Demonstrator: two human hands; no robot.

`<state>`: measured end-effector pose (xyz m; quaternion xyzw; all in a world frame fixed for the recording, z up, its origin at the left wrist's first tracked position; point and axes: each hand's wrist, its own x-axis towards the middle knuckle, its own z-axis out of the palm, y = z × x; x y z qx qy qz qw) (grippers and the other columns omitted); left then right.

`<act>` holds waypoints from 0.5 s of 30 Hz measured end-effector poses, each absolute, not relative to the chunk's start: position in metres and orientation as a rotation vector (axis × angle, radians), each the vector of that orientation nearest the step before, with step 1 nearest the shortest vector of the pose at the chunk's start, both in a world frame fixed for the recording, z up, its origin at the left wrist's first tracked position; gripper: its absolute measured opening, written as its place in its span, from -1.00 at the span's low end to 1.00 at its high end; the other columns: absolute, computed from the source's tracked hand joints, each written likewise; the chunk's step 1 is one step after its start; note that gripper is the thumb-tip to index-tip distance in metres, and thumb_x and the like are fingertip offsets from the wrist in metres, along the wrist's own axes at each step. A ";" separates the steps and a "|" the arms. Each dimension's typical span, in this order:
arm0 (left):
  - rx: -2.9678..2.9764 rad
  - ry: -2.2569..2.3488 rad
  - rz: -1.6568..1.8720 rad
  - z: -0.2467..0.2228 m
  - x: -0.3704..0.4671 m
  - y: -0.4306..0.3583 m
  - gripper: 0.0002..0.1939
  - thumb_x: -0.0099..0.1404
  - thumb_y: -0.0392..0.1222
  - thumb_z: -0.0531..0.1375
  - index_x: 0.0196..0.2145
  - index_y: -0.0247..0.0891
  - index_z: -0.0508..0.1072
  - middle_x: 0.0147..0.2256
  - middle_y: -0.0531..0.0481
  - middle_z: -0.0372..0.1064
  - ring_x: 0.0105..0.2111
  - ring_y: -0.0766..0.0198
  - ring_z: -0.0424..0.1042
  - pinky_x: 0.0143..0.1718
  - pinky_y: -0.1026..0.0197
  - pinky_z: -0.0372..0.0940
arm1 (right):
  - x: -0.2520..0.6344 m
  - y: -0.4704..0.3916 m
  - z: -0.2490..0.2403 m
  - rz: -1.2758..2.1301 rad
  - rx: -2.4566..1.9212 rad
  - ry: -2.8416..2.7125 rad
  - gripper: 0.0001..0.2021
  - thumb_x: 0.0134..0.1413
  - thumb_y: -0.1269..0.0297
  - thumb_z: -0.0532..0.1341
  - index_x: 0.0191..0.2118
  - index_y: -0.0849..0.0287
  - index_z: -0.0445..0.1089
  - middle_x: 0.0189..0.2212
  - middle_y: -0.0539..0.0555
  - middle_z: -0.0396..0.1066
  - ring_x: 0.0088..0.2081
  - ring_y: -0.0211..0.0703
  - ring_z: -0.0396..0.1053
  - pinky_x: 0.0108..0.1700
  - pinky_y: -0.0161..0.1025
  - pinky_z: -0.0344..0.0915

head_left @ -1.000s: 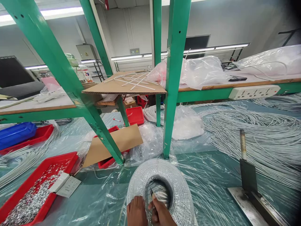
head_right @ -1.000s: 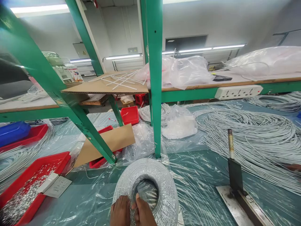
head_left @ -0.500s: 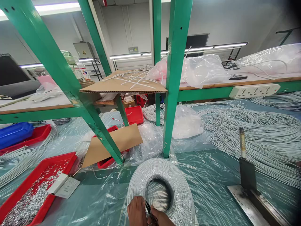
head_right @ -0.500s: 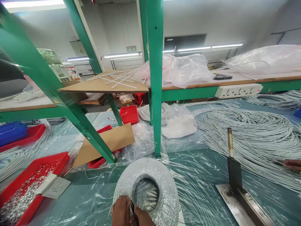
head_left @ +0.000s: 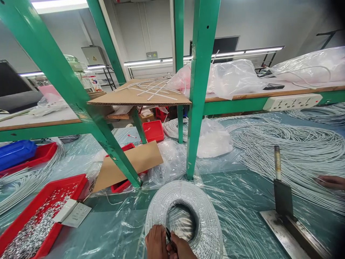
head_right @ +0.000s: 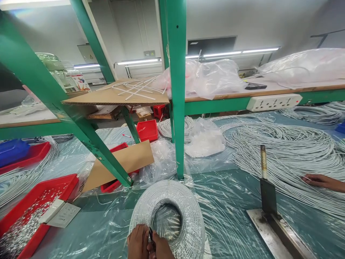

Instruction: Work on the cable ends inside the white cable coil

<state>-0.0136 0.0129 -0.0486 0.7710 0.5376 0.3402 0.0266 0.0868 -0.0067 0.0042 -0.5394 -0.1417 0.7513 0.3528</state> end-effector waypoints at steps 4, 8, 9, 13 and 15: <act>2.396 1.626 1.024 -0.045 -0.012 0.012 -0.55 0.31 -0.03 -0.22 -0.46 -0.32 0.32 -0.41 -0.06 0.15 -0.36 0.25 0.11 -0.29 0.17 -0.07 | 0.080 -0.007 -0.007 1.810 -1.398 -0.509 -0.51 0.23 0.20 -0.28 -0.61 0.34 0.11 -0.82 -0.05 -0.09 -0.75 -0.45 -0.12 -0.62 -0.43 -0.24; 2.299 1.623 0.954 -0.043 -0.015 0.013 -0.62 0.31 -0.11 -0.17 -0.51 -0.33 0.28 -0.43 -0.04 0.14 -0.37 0.25 0.11 -0.28 0.17 -0.07 | 0.074 -0.009 -0.007 1.768 -1.422 -0.501 -0.53 0.23 0.22 -0.32 -0.61 0.30 0.05 -0.83 -0.07 -0.14 -0.75 -0.44 -0.18 -0.61 -0.41 -0.26; 2.259 1.620 0.938 -0.044 -0.015 0.013 -0.64 0.30 -0.14 -0.16 -0.51 -0.33 0.28 -0.43 -0.03 0.14 -0.37 0.26 0.11 -0.27 0.17 -0.07 | 0.072 -0.010 -0.006 1.725 -1.428 -0.521 -0.53 0.22 0.22 -0.31 -0.61 0.29 0.05 -0.83 -0.06 -0.13 -0.75 -0.43 -0.17 -0.61 -0.41 -0.25; 2.272 1.580 0.964 -0.047 -0.016 0.015 -0.63 0.31 -0.12 -0.18 -0.47 -0.30 0.30 -0.42 -0.03 0.16 -0.34 0.24 0.12 -0.25 0.16 -0.07 | 0.069 -0.016 -0.006 1.564 -1.392 -0.648 -0.58 0.21 0.26 -0.30 -0.60 0.27 0.03 -0.78 -0.04 -0.10 -0.72 -0.41 -0.14 -0.59 -0.39 -0.22; 2.290 1.582 1.029 -0.048 -0.015 0.014 -0.58 0.32 -0.06 -0.21 -0.45 -0.30 0.31 -0.41 -0.03 0.16 -0.33 0.23 0.11 -0.26 0.16 -0.07 | 0.072 -0.017 -0.008 1.584 -1.405 -0.699 -0.60 0.21 0.26 -0.29 -0.57 0.27 0.03 -0.75 -0.03 -0.08 -0.70 -0.40 -0.13 -0.58 -0.39 -0.19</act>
